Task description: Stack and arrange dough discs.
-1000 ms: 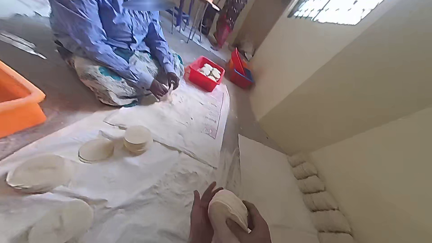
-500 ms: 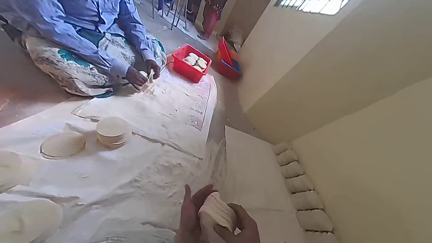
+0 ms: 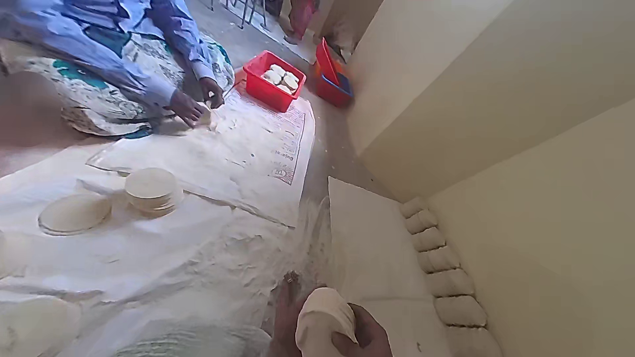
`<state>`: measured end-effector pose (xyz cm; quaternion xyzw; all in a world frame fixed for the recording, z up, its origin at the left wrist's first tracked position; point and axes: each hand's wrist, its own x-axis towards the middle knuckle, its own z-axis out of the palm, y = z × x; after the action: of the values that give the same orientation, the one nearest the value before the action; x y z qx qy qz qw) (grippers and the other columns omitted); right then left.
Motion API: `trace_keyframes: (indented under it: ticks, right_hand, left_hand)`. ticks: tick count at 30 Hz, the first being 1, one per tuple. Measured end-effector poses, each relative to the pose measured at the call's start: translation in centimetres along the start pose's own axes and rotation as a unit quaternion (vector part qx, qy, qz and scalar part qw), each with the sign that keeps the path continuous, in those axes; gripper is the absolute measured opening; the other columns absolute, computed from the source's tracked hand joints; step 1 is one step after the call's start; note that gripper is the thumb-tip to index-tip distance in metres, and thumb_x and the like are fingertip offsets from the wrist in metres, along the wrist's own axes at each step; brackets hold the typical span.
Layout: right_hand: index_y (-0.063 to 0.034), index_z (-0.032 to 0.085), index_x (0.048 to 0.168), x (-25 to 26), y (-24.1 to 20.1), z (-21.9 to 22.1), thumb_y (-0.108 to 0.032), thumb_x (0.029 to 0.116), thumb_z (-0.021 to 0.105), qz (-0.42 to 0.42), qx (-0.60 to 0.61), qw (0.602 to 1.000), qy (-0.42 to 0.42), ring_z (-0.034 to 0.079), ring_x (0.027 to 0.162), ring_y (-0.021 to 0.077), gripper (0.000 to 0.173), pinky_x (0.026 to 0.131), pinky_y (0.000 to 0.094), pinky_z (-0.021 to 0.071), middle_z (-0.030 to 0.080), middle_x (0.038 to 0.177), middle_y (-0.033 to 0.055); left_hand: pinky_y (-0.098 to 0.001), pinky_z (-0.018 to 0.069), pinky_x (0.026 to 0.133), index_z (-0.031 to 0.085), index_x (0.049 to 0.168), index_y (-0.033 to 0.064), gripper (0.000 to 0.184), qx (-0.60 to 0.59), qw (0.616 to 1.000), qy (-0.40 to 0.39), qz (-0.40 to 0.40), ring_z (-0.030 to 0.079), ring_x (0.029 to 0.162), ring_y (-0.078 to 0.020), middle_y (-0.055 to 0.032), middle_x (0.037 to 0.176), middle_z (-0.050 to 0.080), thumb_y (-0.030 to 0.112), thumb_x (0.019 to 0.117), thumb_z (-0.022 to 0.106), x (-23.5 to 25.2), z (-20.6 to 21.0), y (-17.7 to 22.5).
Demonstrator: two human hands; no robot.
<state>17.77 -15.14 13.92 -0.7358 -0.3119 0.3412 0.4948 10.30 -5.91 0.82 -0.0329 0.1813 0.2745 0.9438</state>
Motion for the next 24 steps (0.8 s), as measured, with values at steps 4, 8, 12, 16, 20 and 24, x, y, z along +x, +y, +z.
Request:
trace_keyframes:
  ticks: [4,8,12,16,20,24]
  right_hand:
    - [0.0031,0.063,0.118,1.2,4.2,-4.5,-0.004,0.0946,0.058,0.141,0.102,0.984,0.042,0.073,0.083,0.0121,0.025,0.079,0.0311,0.0624,0.075,0.093,0.0061]
    - [0.0002,0.060,0.119,1.9,8.3,-10.3,-0.018,0.1026,0.052,0.244,0.195,0.948,0.051,0.075,0.085,0.0196,0.025,0.078,0.0373,0.0635,0.075,0.096,0.0112]
    - [0.0058,0.054,0.129,1.7,10.1,-12.6,-0.011,0.0950,0.069,0.243,0.055,0.964,0.097,0.069,0.089,0.0203,0.041,0.082,0.0382,0.0587,0.069,0.103,0.0161]
    - [0.0044,0.060,0.123,2.5,9.5,-11.9,-0.022,0.0786,0.087,0.160,-0.149,0.969,0.119,0.069,0.093,0.0306,0.058,0.085,0.0506,0.0551,0.071,0.100,0.0199]
    - [0.0119,0.056,0.117,0.3,7.5,-12.5,-0.011,0.0734,0.085,-0.037,-0.127,0.976,0.175,0.070,0.085,0.0156,0.057,0.078,0.0339,0.0599,0.070,0.096,0.0164]
    - [0.0182,0.049,0.135,-0.5,8.7,-14.0,-0.019,0.0745,0.086,-0.029,-0.126,0.984,0.119,0.070,0.098,0.0214,0.080,0.088,0.0385,0.0580,0.068,0.113,0.0273]
  left_hand:
    - [-0.0451,0.0613,0.080,0.071,0.107,0.0138,0.091,-0.022,0.997,-0.027,-0.075,0.074,0.092,-0.0228,-0.0102,0.099,0.076,0.087,0.0875,0.021,0.0,0.5,-3.3]
    - [-0.0486,0.0582,0.090,0.060,0.128,0.0096,0.078,0.048,0.980,-0.082,-0.176,0.069,0.109,-0.0278,-0.0128,0.118,0.071,0.072,0.0964,0.026,0.3,1.8,-5.8]
    - [-0.0459,0.0578,0.082,0.056,0.125,0.0070,0.053,0.180,0.969,0.084,-0.149,0.069,0.098,-0.0246,-0.0117,0.107,0.070,0.045,0.1097,0.022,1.5,3.2,-9.9]
    - [-0.0451,0.0576,0.076,0.055,0.119,0.0095,0.057,0.131,0.973,0.172,-0.085,0.068,0.090,-0.0224,-0.0104,0.098,0.068,0.053,0.1081,0.021,4.3,1.8,-12.9]
    - [-0.0409,0.0572,0.083,0.056,0.134,0.0053,0.088,0.174,0.980,0.091,-0.031,0.069,0.097,-0.0191,-0.0096,0.107,0.072,0.060,0.1024,-0.006,5.3,3.8,-12.5]
    - [-0.0422,0.0589,0.080,0.066,0.117,0.0071,0.084,0.127,0.984,0.101,-0.075,0.072,0.088,-0.0201,-0.0082,0.094,0.075,0.060,0.1042,0.002,5.7,4.3,-13.8]
